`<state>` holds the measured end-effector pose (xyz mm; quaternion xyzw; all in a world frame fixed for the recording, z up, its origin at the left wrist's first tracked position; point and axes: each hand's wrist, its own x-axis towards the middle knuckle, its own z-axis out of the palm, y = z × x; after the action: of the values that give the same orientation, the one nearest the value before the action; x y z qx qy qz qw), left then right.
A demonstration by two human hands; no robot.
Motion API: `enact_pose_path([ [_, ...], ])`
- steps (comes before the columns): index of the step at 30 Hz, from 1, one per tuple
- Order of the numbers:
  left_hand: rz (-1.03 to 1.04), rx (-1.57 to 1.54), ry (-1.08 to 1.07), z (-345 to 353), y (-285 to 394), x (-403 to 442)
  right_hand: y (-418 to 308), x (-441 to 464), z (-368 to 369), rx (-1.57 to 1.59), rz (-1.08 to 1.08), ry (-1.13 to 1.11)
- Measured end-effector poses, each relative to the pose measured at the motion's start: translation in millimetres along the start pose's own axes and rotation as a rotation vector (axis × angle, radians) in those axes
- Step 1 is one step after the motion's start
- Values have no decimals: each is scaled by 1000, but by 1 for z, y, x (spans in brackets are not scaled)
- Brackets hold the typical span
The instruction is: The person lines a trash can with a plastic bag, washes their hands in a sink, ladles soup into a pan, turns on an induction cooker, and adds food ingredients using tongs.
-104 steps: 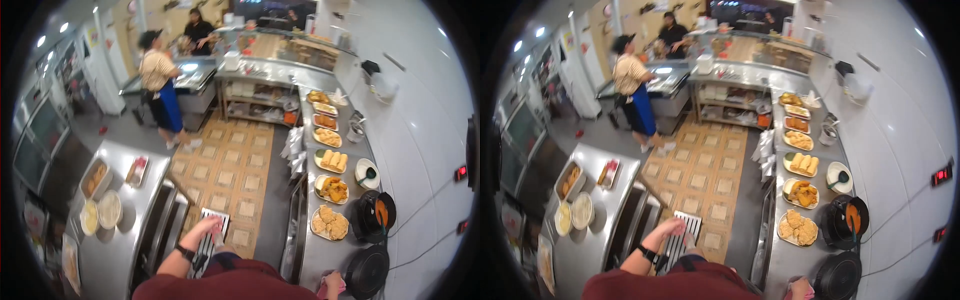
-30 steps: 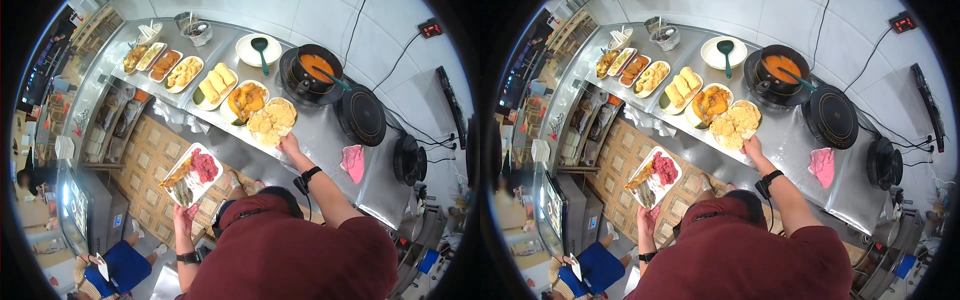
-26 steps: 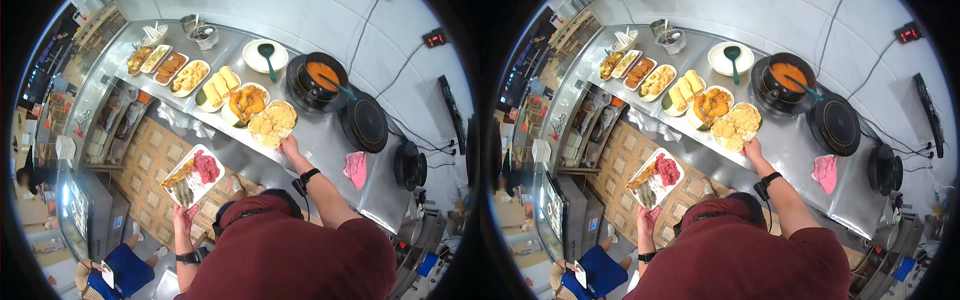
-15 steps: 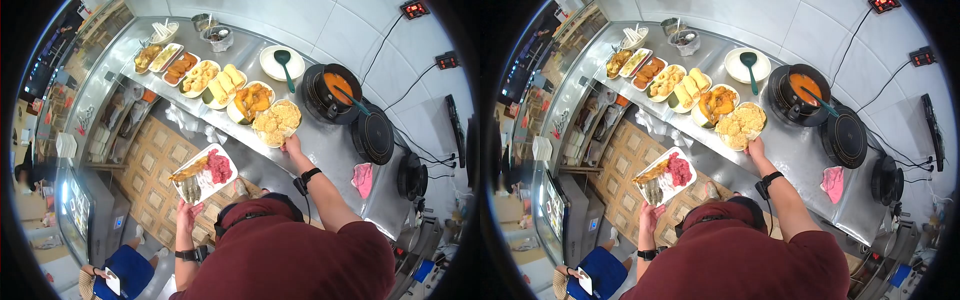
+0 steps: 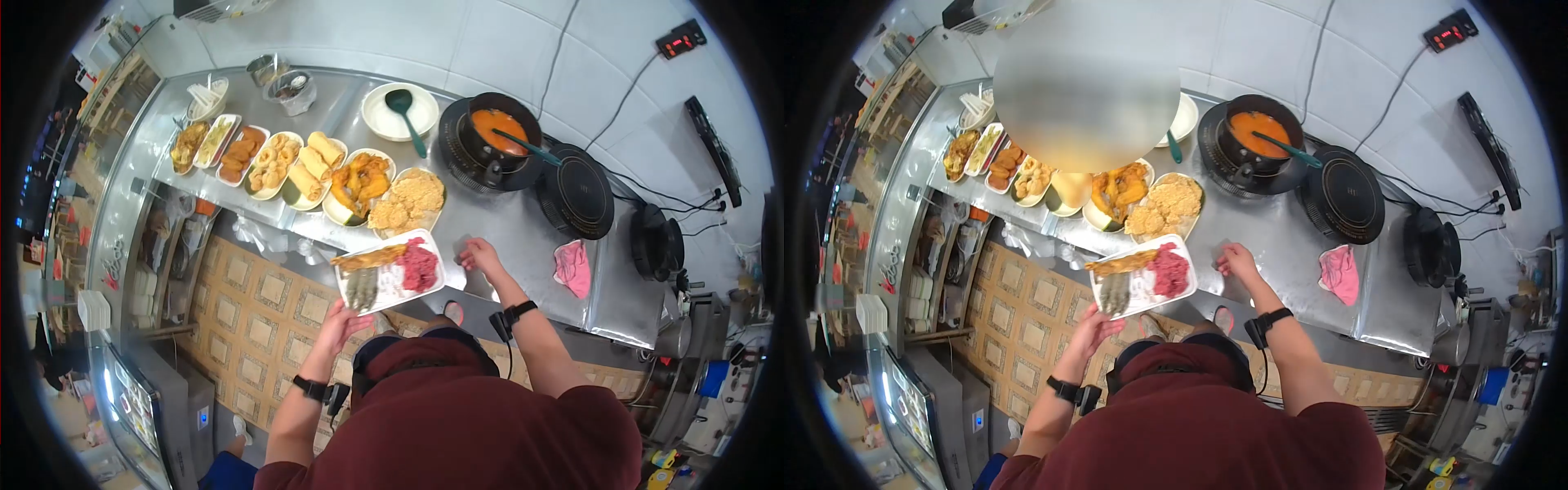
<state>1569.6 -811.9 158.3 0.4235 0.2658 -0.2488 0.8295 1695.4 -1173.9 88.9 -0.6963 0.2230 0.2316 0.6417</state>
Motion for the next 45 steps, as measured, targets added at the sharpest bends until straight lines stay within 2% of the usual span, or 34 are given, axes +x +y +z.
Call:
enact_pose_path([
  [1, -26, 13, -31, 15, -6, 15, 4, -4, -13, 44, -21, 58],
  [4, -100, 43, -108, 66, -28, 52, 3, -17, -49, -484, -541, 327],
  [6, -137, 23, -134, 95, -58, 70, -59, -55, -43, -497, -837, 57],
  [8, -145, -14, -144, 120, -85, 91, -123, -93, -43, -658, -852, -285],
  [11, -149, -125, -95, 162, -122, 108, -165, -121, -54, -820, -922, -410],
  [14, -143, -176, -95, 181, -160, 125, -127, -99, -97, -661, -1108, -348],
  [15, -154, -177, -95, 188, -164, 125, -116, -100, -118, -662, -881, -347],
  [17, -206, -61, -69, 195, -166, 129, -71, -84, -166, -797, -903, -154],
  [19, -262, 110, -52, 197, -162, 122, -29, -75, -212, -1103, -804, 111],
  [21, -282, 285, -44, 188, -155, 116, -13, -76, -242, -1246, -663, 351],
  [23, -206, 267, 45, 160, -156, 114, 13, -66, -264, -1387, -896, 668],
  [26, -56, 268, 266, 127, -161, 94, 38, -57, -273, -1476, -993, 746],
  [28, 48, 282, 419, 73, -183, 92, 46, -53, -270, -1484, -1034, 763],
  [31, 33, 647, 777, -17, -235, 67, 40, -58, -262, -1291, -945, 616],
  [33, 110, 885, 910, -75, -289, 48, 29, -73, -260, -1162, -841, 494],
  [34, 163, 1084, 936, -98, -315, 40, 19, -82, -256, -1177, -827, 494],
  [35, 212, 1316, 940, -114, -331, 32, 5, -93, -245, -1294, -849, 617],
  [36, 300, 1512, 956, -127, -346, 26, 12, -79, -246, -1294, -866, 636],
  [38, -116, 1588, 883, -111, -344, -1, 38, -58, -256, -1318, -852, 670],
  [41, 6, 641, 719, -116, -356, -19, 37, -56, -253, -1272, -801, 618],
  [42, -25, 357, 798, -114, -361, -15, 35, -59, -250, -1287, -860, 628],
  [44, 11, -256, 1013, -25, -300, -42, 13, -74, -230, -1302, -1015, 611],
  [45, -3, -216, 951, -34, -308, -37, 18, -61, -223, -1259, -974, 507],
])
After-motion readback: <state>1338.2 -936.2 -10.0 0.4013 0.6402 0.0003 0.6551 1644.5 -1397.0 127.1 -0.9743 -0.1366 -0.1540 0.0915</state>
